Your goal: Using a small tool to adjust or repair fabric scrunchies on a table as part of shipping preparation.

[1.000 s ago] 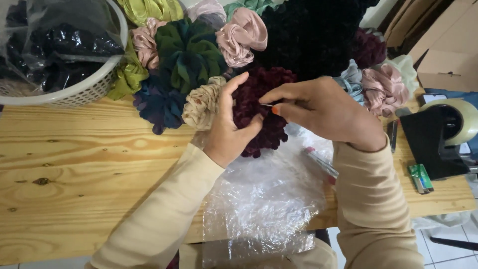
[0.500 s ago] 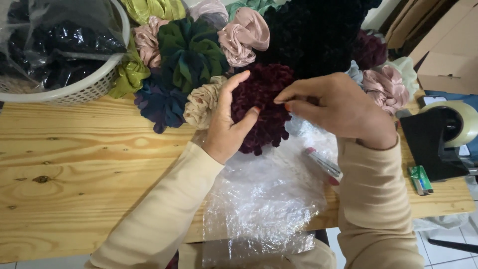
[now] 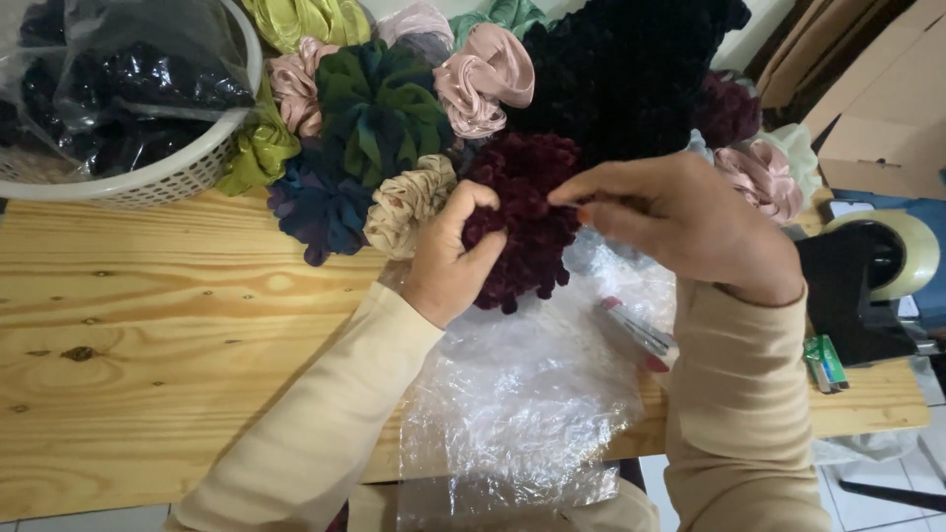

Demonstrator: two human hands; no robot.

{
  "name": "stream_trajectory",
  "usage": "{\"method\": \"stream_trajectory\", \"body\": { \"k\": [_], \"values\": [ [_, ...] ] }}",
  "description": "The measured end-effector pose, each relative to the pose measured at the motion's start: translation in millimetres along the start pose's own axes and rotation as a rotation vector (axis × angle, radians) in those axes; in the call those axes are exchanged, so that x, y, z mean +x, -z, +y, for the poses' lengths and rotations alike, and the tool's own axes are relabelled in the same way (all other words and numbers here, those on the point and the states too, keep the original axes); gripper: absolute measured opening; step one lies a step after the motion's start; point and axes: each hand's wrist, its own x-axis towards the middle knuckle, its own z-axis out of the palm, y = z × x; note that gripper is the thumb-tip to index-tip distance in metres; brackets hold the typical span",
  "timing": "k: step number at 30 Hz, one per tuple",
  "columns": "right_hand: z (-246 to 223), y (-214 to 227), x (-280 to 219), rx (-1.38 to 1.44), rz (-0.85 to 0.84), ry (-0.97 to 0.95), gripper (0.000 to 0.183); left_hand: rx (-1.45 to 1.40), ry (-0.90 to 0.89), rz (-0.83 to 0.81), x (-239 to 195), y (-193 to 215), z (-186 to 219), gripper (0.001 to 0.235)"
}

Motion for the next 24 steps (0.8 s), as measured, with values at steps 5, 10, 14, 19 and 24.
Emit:
{"method": "stream_trajectory", "body": {
  "k": [5,10,14,19,24],
  "values": [
    [13.8,-11.8,9.3,-0.052,-0.047,0.062,0.033,0.008,0.086,-0.023,-1.7,-0.2,7.9,0.013],
    [16.8,-15.0,13.6,-0.115,-0.151,0.128,0.033,-0.045,0.114,0.038,-0.2,-1.8,7.3,0.027],
    [10.5,-5.8,6.9,-0.079,-0.15,0.112,0.032,0.056,0.069,0.089,-1.5,-6.0,7.4,0.026],
    [-0.5,-10.8,7.1,-0.001,-0.031,0.067,0.029,0.005,0.069,0.015,-3.9,-6.3,8.0,0.024],
    [4.1,-17.6,10.9,-0.039,0.015,0.003,0.029,0.102,0.125,-0.031,-7.1,-8.7,4.9,0.03]
  ]
}}
